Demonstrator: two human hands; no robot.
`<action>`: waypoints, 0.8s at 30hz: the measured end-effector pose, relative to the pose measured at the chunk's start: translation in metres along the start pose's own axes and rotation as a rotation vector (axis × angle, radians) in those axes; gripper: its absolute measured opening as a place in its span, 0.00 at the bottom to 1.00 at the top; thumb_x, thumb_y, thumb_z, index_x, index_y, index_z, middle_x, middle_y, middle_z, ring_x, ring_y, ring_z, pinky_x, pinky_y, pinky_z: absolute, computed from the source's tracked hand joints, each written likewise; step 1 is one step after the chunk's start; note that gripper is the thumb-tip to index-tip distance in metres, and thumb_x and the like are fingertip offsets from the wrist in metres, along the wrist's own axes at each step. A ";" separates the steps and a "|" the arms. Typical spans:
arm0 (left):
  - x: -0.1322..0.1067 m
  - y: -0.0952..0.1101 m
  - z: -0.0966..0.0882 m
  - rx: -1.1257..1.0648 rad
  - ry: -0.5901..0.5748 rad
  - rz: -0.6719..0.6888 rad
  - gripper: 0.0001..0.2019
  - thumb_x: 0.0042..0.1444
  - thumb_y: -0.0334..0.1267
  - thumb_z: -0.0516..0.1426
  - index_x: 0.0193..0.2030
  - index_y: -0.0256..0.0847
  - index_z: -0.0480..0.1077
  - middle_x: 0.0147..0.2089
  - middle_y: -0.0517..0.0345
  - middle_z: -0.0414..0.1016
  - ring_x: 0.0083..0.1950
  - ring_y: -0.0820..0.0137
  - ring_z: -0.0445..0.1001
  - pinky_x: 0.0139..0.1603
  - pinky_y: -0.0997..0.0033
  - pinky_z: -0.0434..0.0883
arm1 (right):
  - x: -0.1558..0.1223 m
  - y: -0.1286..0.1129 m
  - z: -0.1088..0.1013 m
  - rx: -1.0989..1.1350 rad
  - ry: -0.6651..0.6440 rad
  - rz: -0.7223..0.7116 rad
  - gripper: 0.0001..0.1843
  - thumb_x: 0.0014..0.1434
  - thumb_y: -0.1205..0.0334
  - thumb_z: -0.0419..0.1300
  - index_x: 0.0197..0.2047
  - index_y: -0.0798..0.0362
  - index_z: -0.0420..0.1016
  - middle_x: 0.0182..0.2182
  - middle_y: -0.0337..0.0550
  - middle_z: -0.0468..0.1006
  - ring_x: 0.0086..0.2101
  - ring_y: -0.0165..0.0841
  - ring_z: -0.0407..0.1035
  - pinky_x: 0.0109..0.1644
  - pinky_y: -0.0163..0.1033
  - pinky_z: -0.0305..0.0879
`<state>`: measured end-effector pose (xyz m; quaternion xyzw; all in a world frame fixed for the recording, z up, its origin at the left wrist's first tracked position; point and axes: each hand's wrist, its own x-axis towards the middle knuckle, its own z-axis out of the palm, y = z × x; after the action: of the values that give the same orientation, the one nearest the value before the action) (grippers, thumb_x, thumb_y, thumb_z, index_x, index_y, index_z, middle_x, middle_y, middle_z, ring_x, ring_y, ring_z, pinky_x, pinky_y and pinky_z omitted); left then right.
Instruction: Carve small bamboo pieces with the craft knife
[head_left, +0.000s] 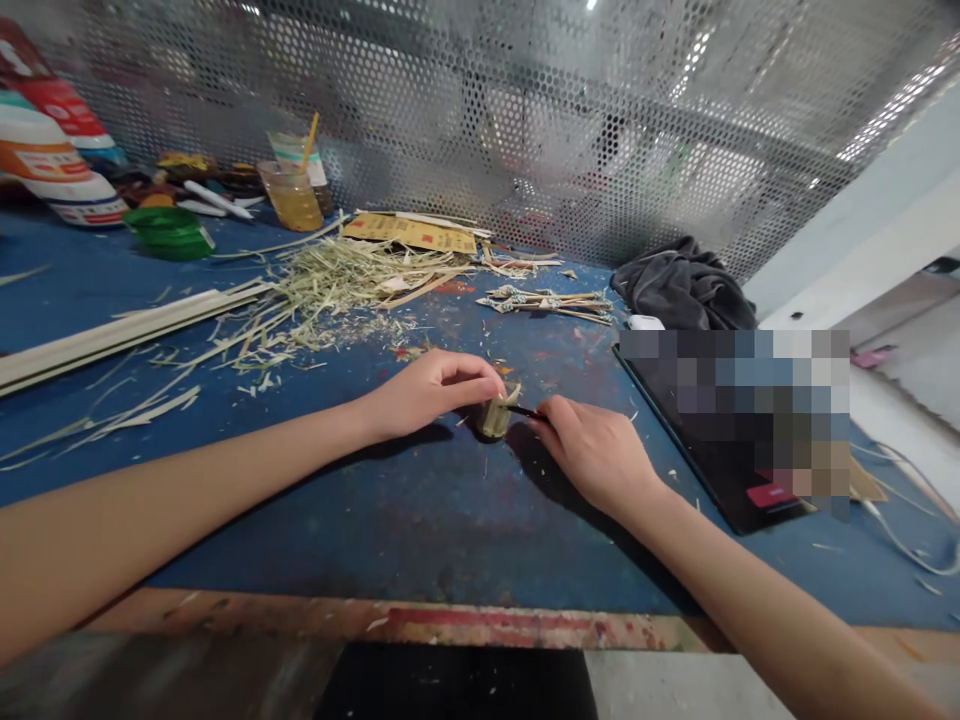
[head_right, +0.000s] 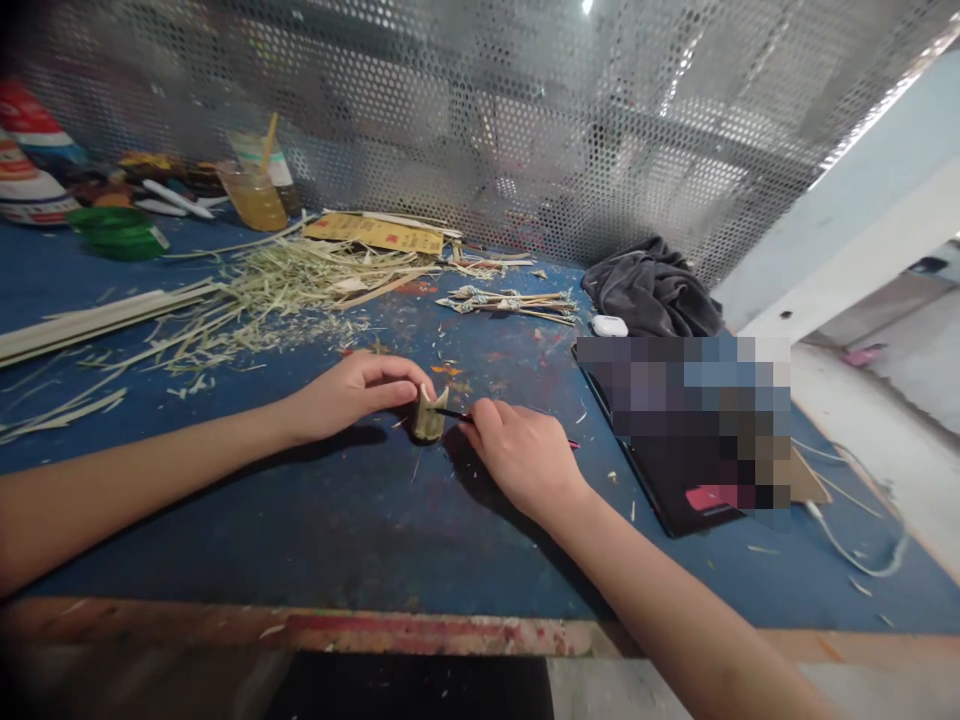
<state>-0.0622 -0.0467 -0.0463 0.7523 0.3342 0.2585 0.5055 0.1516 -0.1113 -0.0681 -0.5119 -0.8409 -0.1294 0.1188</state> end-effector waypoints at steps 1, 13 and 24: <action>0.000 0.000 -0.002 0.023 -0.015 -0.005 0.16 0.56 0.50 0.56 0.36 0.38 0.74 0.36 0.54 0.77 0.36 0.69 0.73 0.40 0.71 0.70 | 0.001 0.000 0.000 -0.023 -0.014 0.005 0.12 0.67 0.59 0.50 0.35 0.54 0.69 0.25 0.42 0.78 0.23 0.34 0.71 0.24 0.37 0.45; -0.010 0.010 -0.006 0.100 -0.440 0.084 0.17 0.56 0.47 0.59 0.50 0.42 0.70 0.52 0.52 0.75 0.52 0.63 0.72 0.54 0.68 0.65 | -0.004 0.026 -0.006 0.009 0.365 -0.421 0.14 0.67 0.67 0.48 0.36 0.53 0.73 0.22 0.39 0.70 0.25 0.30 0.59 0.28 0.37 0.51; -0.011 0.013 -0.001 0.099 -0.191 -0.169 0.14 0.51 0.39 0.61 0.33 0.42 0.57 0.26 0.66 0.70 0.20 0.79 0.65 0.18 0.81 0.59 | -0.013 0.070 -0.014 0.195 0.996 0.313 0.08 0.65 0.62 0.51 0.42 0.52 0.70 0.26 0.40 0.71 0.23 0.31 0.64 0.30 0.37 0.60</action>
<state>-0.0667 -0.0577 -0.0347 0.7666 0.3591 0.1253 0.5174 0.2204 -0.0959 -0.0521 -0.4945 -0.6043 -0.2587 0.5687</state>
